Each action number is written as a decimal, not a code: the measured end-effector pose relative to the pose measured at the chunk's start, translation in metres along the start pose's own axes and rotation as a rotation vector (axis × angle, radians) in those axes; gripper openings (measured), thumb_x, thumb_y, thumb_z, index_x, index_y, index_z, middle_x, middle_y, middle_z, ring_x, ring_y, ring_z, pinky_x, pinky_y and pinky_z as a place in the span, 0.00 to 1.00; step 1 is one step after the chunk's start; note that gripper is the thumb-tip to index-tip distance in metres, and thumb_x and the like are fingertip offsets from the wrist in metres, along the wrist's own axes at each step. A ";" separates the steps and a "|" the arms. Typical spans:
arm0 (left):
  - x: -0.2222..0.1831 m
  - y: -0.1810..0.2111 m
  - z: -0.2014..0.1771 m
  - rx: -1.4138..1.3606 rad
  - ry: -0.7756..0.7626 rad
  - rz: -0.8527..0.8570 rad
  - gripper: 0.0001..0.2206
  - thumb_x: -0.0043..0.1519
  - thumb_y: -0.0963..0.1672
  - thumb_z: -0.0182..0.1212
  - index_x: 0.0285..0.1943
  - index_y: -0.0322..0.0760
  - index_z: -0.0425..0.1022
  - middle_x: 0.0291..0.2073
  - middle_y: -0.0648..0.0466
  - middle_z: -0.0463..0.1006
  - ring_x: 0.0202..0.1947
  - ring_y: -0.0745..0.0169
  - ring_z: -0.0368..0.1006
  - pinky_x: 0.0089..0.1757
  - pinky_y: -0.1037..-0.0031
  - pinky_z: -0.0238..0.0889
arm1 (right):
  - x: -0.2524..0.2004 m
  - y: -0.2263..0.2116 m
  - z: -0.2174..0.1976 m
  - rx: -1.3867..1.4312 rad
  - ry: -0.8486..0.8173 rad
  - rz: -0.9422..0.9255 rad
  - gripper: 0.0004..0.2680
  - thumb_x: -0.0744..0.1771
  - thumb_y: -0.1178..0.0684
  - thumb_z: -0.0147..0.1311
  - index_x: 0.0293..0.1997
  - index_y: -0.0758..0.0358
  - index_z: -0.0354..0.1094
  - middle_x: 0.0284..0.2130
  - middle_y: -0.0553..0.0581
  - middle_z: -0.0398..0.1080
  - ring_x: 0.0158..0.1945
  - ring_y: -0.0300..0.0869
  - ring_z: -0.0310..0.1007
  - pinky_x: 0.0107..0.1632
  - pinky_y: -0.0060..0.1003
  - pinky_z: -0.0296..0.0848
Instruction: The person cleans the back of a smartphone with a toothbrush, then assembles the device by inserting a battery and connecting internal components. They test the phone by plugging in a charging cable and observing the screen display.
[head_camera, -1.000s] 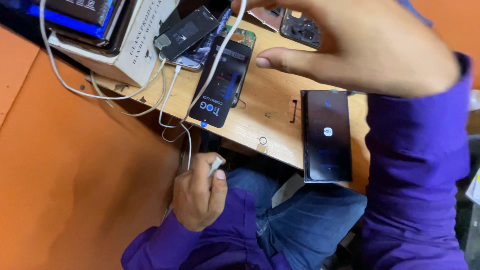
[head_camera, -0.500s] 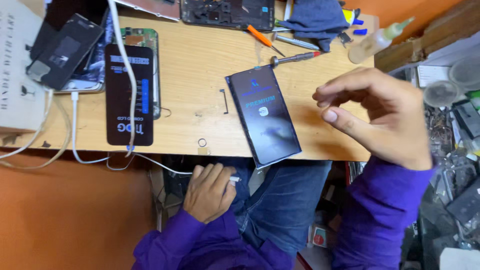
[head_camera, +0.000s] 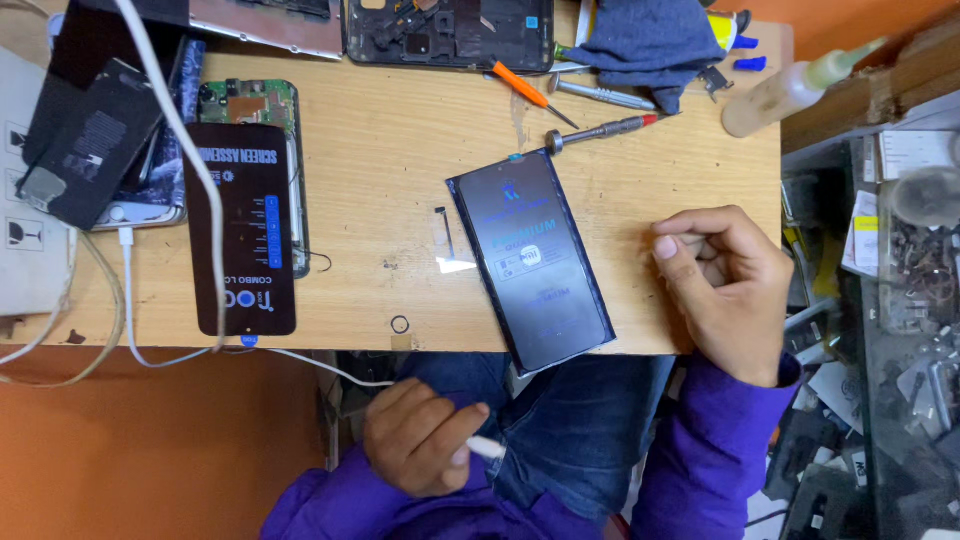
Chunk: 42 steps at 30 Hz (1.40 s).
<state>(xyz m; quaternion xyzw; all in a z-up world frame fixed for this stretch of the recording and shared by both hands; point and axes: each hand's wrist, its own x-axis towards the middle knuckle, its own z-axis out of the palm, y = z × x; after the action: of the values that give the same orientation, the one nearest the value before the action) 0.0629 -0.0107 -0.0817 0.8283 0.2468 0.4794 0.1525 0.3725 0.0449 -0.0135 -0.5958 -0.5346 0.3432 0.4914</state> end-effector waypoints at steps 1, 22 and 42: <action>0.011 0.002 -0.009 -0.005 0.045 0.005 0.11 0.62 0.42 0.52 0.47 0.29 0.76 0.29 0.51 0.72 0.21 0.58 0.69 0.25 0.65 0.63 | -0.001 0.000 0.000 0.017 0.011 0.039 0.04 0.71 0.65 0.57 0.50 0.70 0.69 0.37 0.52 0.73 0.37 0.29 0.70 0.40 0.21 0.67; 0.118 -0.016 -0.034 0.023 -0.088 -0.864 0.08 0.65 0.43 0.65 0.42 0.30 0.72 0.24 0.51 0.66 0.21 0.64 0.60 0.27 0.72 0.55 | -0.010 -0.009 0.004 0.104 0.000 -0.012 0.03 0.72 0.64 0.58 0.50 0.69 0.69 0.38 0.53 0.73 0.32 0.31 0.73 0.36 0.24 0.74; 0.106 -0.011 -0.031 0.259 -0.295 -0.221 0.30 0.47 0.56 0.79 0.45 0.36 0.69 0.37 0.55 0.71 0.41 0.54 0.71 0.38 0.65 0.66 | -0.026 -0.063 0.045 -0.540 -0.134 -0.117 0.16 0.64 0.53 0.72 0.54 0.67 0.73 0.34 0.55 0.74 0.31 0.37 0.71 0.37 0.32 0.72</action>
<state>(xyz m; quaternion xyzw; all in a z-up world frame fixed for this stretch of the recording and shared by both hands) 0.0775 0.0576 0.0050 0.8700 0.3704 0.2978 0.1308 0.3067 0.0261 0.0311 -0.6491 -0.6715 0.1982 0.2975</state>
